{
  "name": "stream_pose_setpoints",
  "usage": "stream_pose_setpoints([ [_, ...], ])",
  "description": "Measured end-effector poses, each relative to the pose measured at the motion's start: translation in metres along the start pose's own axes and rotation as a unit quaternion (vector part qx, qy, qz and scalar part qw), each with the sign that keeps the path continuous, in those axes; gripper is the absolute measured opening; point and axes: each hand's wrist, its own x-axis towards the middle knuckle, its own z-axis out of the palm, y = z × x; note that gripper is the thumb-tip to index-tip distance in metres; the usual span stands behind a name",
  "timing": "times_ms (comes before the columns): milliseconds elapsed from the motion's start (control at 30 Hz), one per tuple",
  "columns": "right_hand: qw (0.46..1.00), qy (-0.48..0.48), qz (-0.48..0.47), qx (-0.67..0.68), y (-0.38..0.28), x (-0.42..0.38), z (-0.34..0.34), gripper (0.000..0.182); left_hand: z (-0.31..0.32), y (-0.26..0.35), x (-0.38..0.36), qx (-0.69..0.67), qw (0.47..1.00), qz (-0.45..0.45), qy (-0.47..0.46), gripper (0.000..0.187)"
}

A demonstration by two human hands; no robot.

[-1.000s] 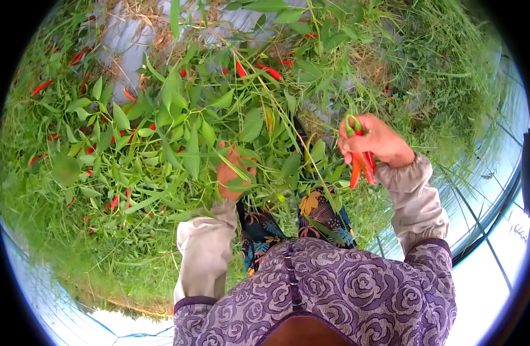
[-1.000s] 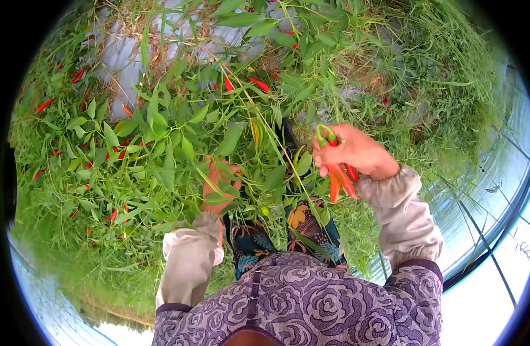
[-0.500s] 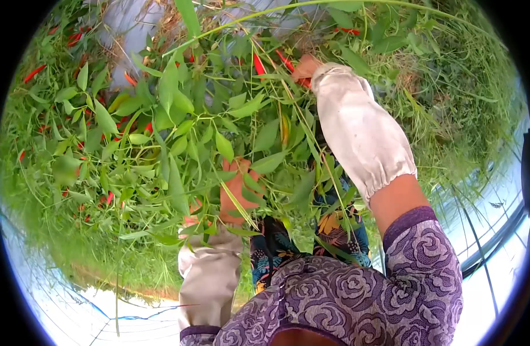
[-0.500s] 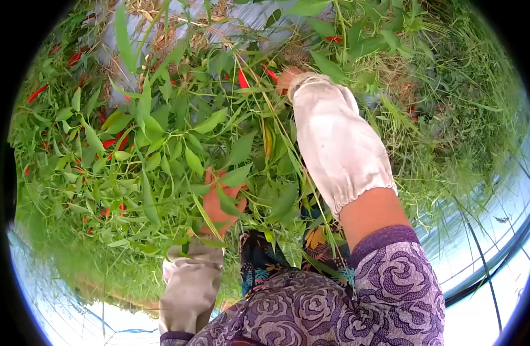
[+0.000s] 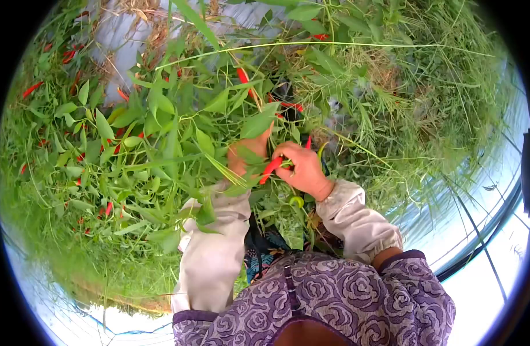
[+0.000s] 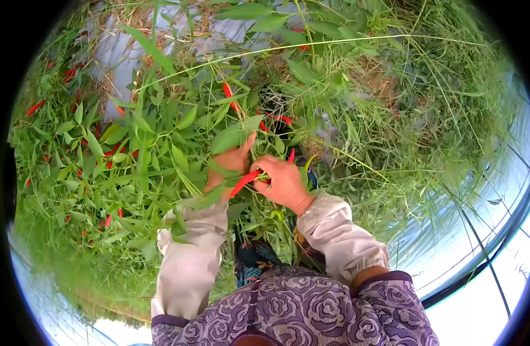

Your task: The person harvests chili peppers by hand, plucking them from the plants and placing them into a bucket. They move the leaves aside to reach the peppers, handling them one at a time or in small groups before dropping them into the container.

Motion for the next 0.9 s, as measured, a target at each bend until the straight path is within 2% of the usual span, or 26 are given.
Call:
stream_pose_setpoints([
  [33, 0.999, -0.007, -0.034, -0.01, -0.007, -0.007, 0.008, 0.025, 0.01, -0.004, 0.0, 0.002, 1.0, 0.003, -0.005, 0.056],
  [100, 0.993, -0.051, -0.098, -0.044, -0.01, -0.024, 0.023, 0.026, 0.038, -0.016, 0.0, -0.037, 0.992, 0.07, 0.098, 0.046],
  [133, 0.993, -0.049, -0.094, -0.043, -0.012, -0.029, 0.027, 0.026, 0.042, -0.01, -0.005, -0.24, 0.965, -0.055, 0.088, 0.031],
  [167, 0.993, -0.066, -0.097, -0.026, -0.013, -0.033, 0.03, 0.027, 0.044, -0.008, -0.008, -0.238, 0.966, -0.054, 0.084, 0.031],
  [233, 0.992, -0.082, -0.1, -0.007, -0.013, -0.036, 0.034, 0.028, 0.05, -0.008, -0.009, -0.213, 0.967, -0.114, 0.08, 0.021],
  [267, 0.993, -0.088, -0.076, 0.011, -0.012, -0.035, 0.034, 0.027, 0.05, -0.009, -0.007, -0.08, 0.988, -0.037, 0.128, 0.019],
  [300, 0.994, -0.094, -0.051, 0.03, -0.011, -0.035, 0.036, 0.026, 0.051, -0.012, -0.005, -0.079, 0.988, -0.036, 0.126, 0.019],
  [367, 0.994, -0.077, -0.024, 0.073, -0.005, -0.036, 0.04, 0.023, 0.041, -0.011, 0.0, 0.136, 0.967, 0.104, 0.188, 0.024],
  [400, 0.991, -0.079, -0.009, 0.106, -0.001, -0.036, 0.042, 0.023, 0.058, -0.02, 0.011, 0.094, 0.949, 0.156, 0.259, 0.025],
  [433, 0.987, -0.081, 0.005, 0.139, 0.004, -0.037, 0.043, 0.022, 0.064, -0.028, 0.022, 0.095, 0.948, 0.157, 0.258, 0.025],
  [500, 0.984, -0.069, 0.021, 0.165, 0.012, -0.039, 0.049, 0.023, 0.067, -0.036, 0.039, 0.101, 0.894, 0.347, 0.264, 0.033],
  [533, 0.982, -0.071, 0.042, 0.171, 0.016, -0.039, 0.05, 0.024, 0.053, -0.028, 0.042, 0.1, 0.895, 0.346, 0.262, 0.033],
  [567, 0.98, -0.073, 0.061, 0.177, 0.02, -0.039, 0.051, 0.024, 0.025, -0.013, 0.044, 0.126, 0.957, 0.242, 0.1, 0.043],
  [600, 0.98, -0.058, 0.058, 0.181, 0.026, -0.04, 0.057, 0.025, 0.009, -0.002, 0.049, 0.147, 0.979, 0.127, -0.064, 0.054],
  [633, 0.98, -0.058, 0.058, 0.182, 0.03, -0.041, 0.061, 0.025, 0.011, 0.004, 0.057, 0.148, 0.979, 0.127, -0.066, 0.054],
  [700, 0.97, -0.046, 0.065, 0.229, 0.033, -0.042, 0.067, 0.027, 0.017, 0.012, 0.075, 0.093, 0.98, 0.1, 0.145, 0.068],
  [767, 0.97, -0.046, 0.065, 0.231, 0.024, -0.038, 0.061, 0.028, 0.038, 0.006, 0.089, 0.121, 0.977, 0.101, 0.142, 0.07],
  [833, 0.962, -0.096, 0.132, 0.218, 0.011, -0.035, 0.047, 0.019, 0.051, -0.001, 0.097, 0.235, 0.945, 0.06, 0.219, 0.069],
  [900, 0.961, -0.084, 0.111, 0.239, 0.01, -0.034, 0.041, 0.019, 0.046, -0.002, 0.084, 0.232, 0.951, 0.068, 0.193, 0.068],
])
